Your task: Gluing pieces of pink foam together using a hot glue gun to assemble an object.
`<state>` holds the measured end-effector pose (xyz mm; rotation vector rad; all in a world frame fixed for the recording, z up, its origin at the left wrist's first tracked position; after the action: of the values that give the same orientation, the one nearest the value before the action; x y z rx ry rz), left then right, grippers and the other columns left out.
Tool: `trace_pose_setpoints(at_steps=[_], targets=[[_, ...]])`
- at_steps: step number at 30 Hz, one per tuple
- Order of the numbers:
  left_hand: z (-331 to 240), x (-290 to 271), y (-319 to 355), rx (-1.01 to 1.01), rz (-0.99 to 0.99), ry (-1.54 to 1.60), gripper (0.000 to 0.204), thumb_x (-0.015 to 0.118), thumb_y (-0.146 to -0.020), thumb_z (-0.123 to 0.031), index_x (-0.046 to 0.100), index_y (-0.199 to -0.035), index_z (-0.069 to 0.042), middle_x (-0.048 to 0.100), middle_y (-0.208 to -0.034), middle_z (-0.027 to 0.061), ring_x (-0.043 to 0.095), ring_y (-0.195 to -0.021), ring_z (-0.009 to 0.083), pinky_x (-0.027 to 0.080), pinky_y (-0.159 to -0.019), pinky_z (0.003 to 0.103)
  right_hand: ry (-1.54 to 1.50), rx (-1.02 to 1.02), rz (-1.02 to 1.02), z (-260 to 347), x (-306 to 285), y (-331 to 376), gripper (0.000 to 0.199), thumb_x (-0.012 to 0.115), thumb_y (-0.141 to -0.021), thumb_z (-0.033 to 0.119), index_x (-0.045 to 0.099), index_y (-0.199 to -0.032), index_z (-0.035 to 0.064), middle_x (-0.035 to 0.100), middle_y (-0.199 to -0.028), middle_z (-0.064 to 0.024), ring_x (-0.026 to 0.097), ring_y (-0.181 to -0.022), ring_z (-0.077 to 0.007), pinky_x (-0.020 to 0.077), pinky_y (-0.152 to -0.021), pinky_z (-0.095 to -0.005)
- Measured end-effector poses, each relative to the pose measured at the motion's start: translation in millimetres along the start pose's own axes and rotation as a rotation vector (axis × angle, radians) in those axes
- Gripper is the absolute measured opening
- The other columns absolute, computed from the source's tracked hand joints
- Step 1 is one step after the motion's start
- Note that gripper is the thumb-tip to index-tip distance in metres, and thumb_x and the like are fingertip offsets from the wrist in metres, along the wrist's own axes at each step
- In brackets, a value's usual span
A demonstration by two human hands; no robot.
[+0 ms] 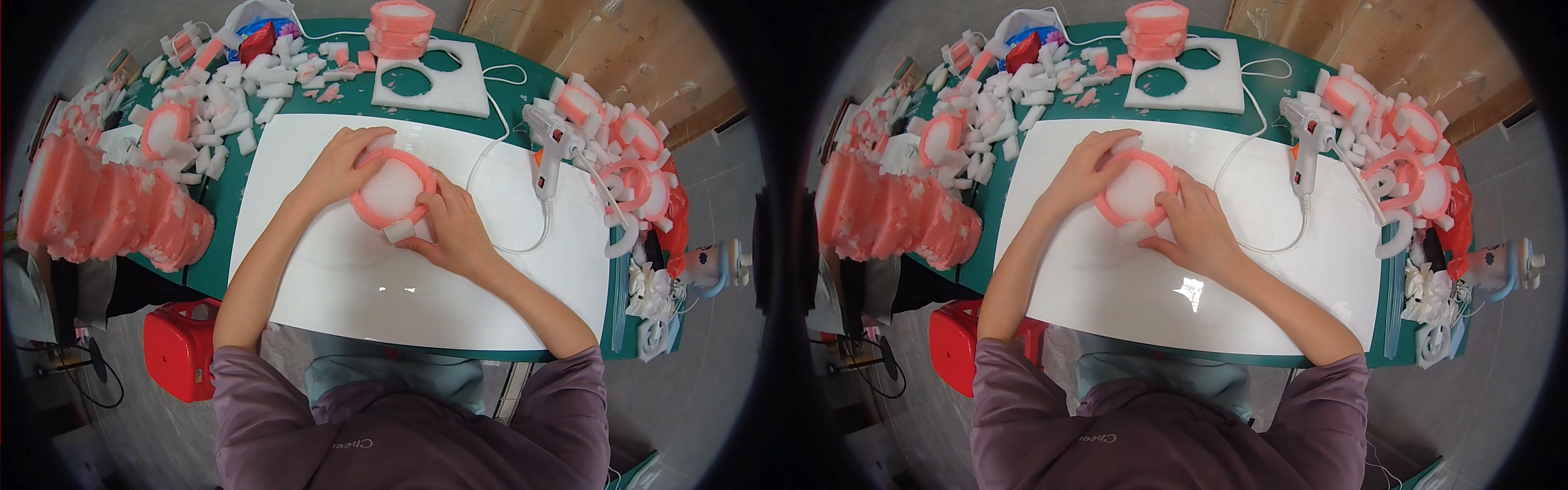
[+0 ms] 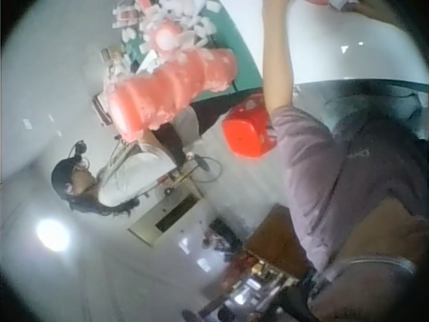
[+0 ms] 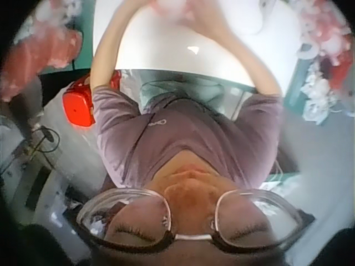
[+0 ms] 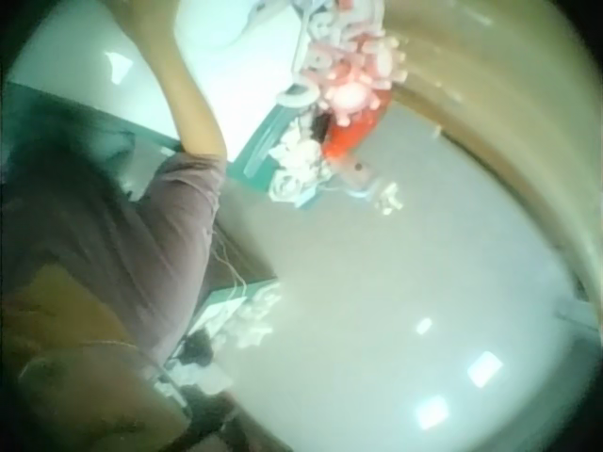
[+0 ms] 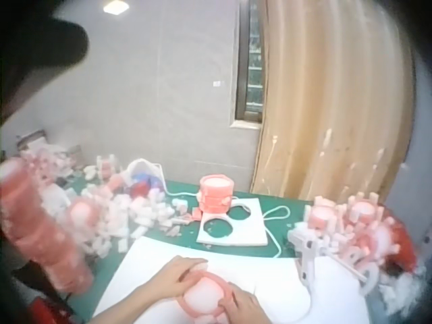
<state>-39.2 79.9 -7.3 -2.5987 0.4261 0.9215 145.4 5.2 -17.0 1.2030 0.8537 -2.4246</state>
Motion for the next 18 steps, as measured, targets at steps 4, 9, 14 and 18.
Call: trace_pose_setpoints(at_steps=[4,9,14,18], targets=[[2.1,0.0,-0.2,0.030,-0.007,-0.031,0.038,0.056,-0.080,-0.016,0.056,-0.118,-0.009,0.058,-0.108,0.0119,0.052,-0.094,0.0243,0.044,-0.083,0.032,-0.001,0.005,0.005,0.2,0.2,-0.4,0.061,0.078,-0.066,0.034,0.047,-0.110,0.0041,0.034,-0.127,-0.0274,0.039,-0.112,-0.0445,0.0350,-0.094,-0.0456],[0.9,0.4,-0.4,0.019,-0.010,-0.006,0.039,0.057,-0.078,-0.016,0.056,-0.117,-0.008,0.059,-0.108,0.0106,0.051,-0.093,0.0249,0.043,-0.083,0.033,-0.001,0.008,0.005,-0.6,0.4,-0.1,0.060,0.077,-0.066,0.034,0.048,-0.110,0.0040,0.034,-0.128,-0.0277,0.039,-0.112,-0.0448,0.0352,-0.094,-0.0457],[2.4,0.6,-0.2,0.032,-0.021,-0.009,0.039,0.058,-0.078,-0.016,0.056,-0.117,-0.009,0.060,-0.107,0.0105,0.051,-0.093,0.0249,0.043,-0.082,0.033,-0.002,0.006,-0.002,-0.5,0.6,0.0,0.060,0.077,-0.066,0.034,0.048,-0.109,0.0037,0.034,-0.127,-0.0277,0.040,-0.111,-0.0449,0.0357,-0.093,-0.0456],[2.8,1.1,-0.4,0.034,-0.026,-0.011,0.039,0.058,-0.078,-0.016,0.056,-0.117,-0.009,0.060,-0.108,0.0104,0.051,-0.093,0.0250,0.043,-0.083,0.033,-0.005,-0.003,-0.009,-0.5,0.5,0.0,0.060,0.077,-0.066,0.033,0.048,-0.109,0.0035,0.035,-0.127,-0.0278,0.040,-0.111,-0.0447,0.0359,-0.093,-0.0456]])
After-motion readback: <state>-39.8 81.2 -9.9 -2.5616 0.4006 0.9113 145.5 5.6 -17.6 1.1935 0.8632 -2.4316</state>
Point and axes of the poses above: each hand's wrist, its own y-axis away from the middle knuckle, its own x-axis out of the palm, z = x × y, the point moved 3 cm from there along -y, towards the middle knuckle
